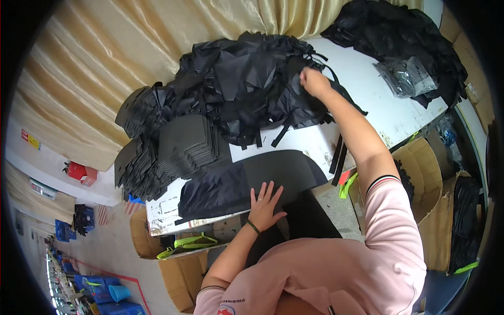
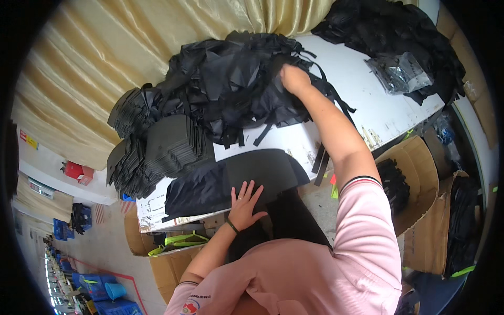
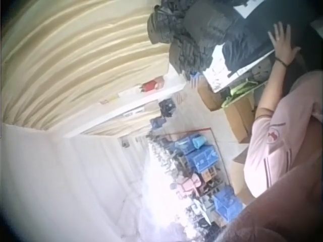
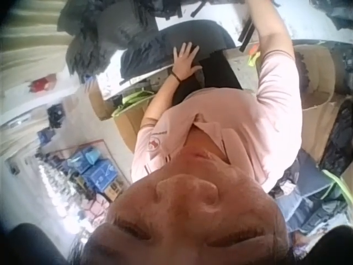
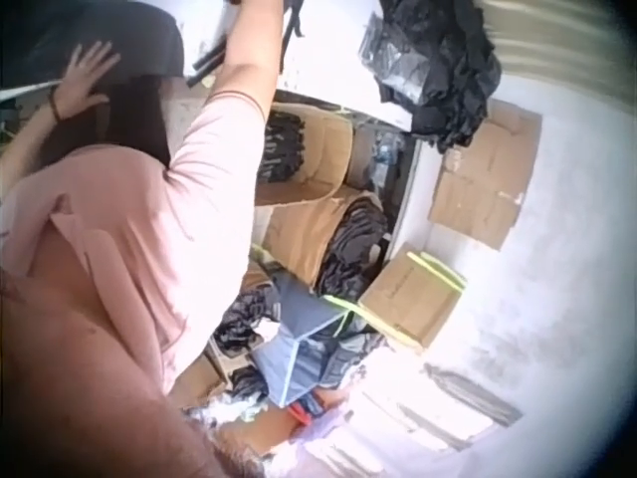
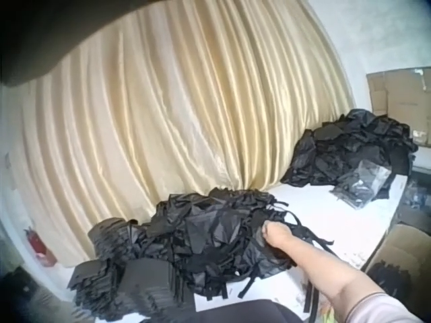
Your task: Inspecting and sorting black synthetic material components at a manufacturing workbench.
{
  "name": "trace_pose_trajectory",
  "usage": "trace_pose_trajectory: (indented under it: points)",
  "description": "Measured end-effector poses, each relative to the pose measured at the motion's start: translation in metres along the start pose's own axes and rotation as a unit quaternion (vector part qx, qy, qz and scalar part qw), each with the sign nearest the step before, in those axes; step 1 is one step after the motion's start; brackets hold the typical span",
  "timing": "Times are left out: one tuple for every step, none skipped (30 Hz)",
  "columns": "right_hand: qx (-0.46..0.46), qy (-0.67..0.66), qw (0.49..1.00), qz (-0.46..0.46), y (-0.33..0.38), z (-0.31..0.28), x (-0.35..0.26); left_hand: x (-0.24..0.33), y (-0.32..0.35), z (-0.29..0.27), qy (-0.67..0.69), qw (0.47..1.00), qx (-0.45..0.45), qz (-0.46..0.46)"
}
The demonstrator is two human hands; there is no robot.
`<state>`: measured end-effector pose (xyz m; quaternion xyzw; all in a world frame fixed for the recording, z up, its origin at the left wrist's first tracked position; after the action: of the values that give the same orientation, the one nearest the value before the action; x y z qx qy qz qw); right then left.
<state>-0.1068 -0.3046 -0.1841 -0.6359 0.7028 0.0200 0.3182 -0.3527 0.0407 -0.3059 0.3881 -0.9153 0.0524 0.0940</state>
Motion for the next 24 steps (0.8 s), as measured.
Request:
trace_pose_trajectory:
  points:
    - [-0.025,0.037,0.999,0.000,0.003,0.007,0.009,-0.001,0.000,-0.002,-0.006,1.000,-0.008,-0.004]
    - [-0.097,0.081,0.990,0.059,0.010,0.016,0.007,-0.003,0.002,-0.001,-0.010,1.000,0.002,-0.011]
    - [-0.151,0.072,0.981,0.095,0.017,0.026,0.016,-0.002,0.003,0.002,-0.016,1.000,-0.007,-0.007]
    - [-0.181,0.070,0.974,0.121,0.022,0.036,0.041,0.000,-0.001,0.006,-0.021,1.000,-0.019,0.004]
    - [-0.144,0.076,0.977,0.138,0.031,0.048,0.050,-0.001,-0.001,0.010,-0.021,1.000,-0.016,0.009]
    - [-0.139,0.076,0.978,0.135,0.029,0.051,0.064,0.001,-0.004,0.010,-0.024,1.000,-0.012,0.011]
    - [-0.171,0.063,0.973,0.143,0.032,0.053,0.064,0.003,-0.002,0.010,-0.020,1.000,-0.012,0.016]
    - [-0.203,0.051,0.966,0.153,0.032,0.056,0.063,0.004,-0.001,0.009,-0.015,1.000,-0.013,0.024]
    - [-0.187,0.022,0.973,0.137,0.027,0.053,0.067,0.003,-0.002,0.009,-0.006,1.000,-0.010,0.026]
    - [-0.177,-0.010,0.977,0.117,0.024,0.040,0.047,0.001,0.002,0.007,-0.006,1.000,-0.013,0.018]
    - [-0.177,-0.015,0.979,0.099,0.018,0.025,0.032,0.000,0.003,0.006,0.004,1.000,-0.012,0.013]
    - [-0.140,-0.015,0.989,0.056,0.015,0.009,0.014,0.000,0.002,0.005,0.015,1.000,-0.010,0.008]
    - [-0.114,-0.041,0.992,0.028,0.012,-0.010,-0.005,0.000,0.000,0.003,0.019,1.000,-0.013,0.011]
    - [-0.076,-0.072,0.994,-0.032,0.006,-0.026,-0.010,-0.001,-0.005,-0.002,0.090,0.996,0.018,-0.003]
    - [-0.058,-0.139,0.986,-0.067,0.002,-0.044,-0.031,-0.005,-0.010,-0.009,0.160,0.986,0.050,-0.025]
    - [-0.041,-0.206,0.972,-0.104,0.001,-0.061,-0.058,-0.009,-0.021,-0.025,0.224,0.967,0.117,-0.008]
    - [-0.125,-0.387,0.913,-0.039,0.007,-0.080,-0.095,-0.014,-0.033,-0.047,0.287,0.940,0.184,0.005]
    - [-0.133,-0.430,0.889,-0.084,0.015,-0.100,-0.127,-0.015,-0.045,-0.072,0.301,0.925,0.232,-0.014]
    - [-0.133,-0.436,0.882,-0.120,0.024,-0.117,-0.161,-0.020,-0.058,-0.090,0.338,0.891,0.302,-0.013]
    - [-0.143,-0.426,0.882,-0.141,0.033,-0.131,-0.187,-0.020,-0.074,-0.117,0.389,0.865,0.315,-0.003]
    - [-0.149,-0.425,0.876,-0.171,0.039,-0.142,-0.209,-0.019,-0.087,-0.142,0.405,0.850,0.335,0.016]
    - [-0.150,-0.422,0.876,-0.181,0.043,-0.149,-0.227,-0.014,-0.098,-0.165,0.431,0.837,0.336,0.019]
    - [-0.159,-0.432,0.868,-0.184,0.049,-0.156,-0.245,-0.013,-0.108,-0.179,0.501,0.797,0.336,0.035]
    - [-0.166,-0.443,0.861,-0.186,0.052,-0.159,-0.258,-0.012,-0.113,-0.187,0.568,0.751,0.333,0.051]
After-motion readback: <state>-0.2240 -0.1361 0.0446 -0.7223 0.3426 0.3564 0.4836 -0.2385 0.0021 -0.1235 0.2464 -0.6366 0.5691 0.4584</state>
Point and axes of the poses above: each hand's wrist, its own y-axis away from the middle knuckle, its own z-axis out of the palm, x = y × z, the point moved 1 cm from there along -y, towards the middle knuckle, and after that the axes turned 2 degrees about -y, right-handed, at the moved point
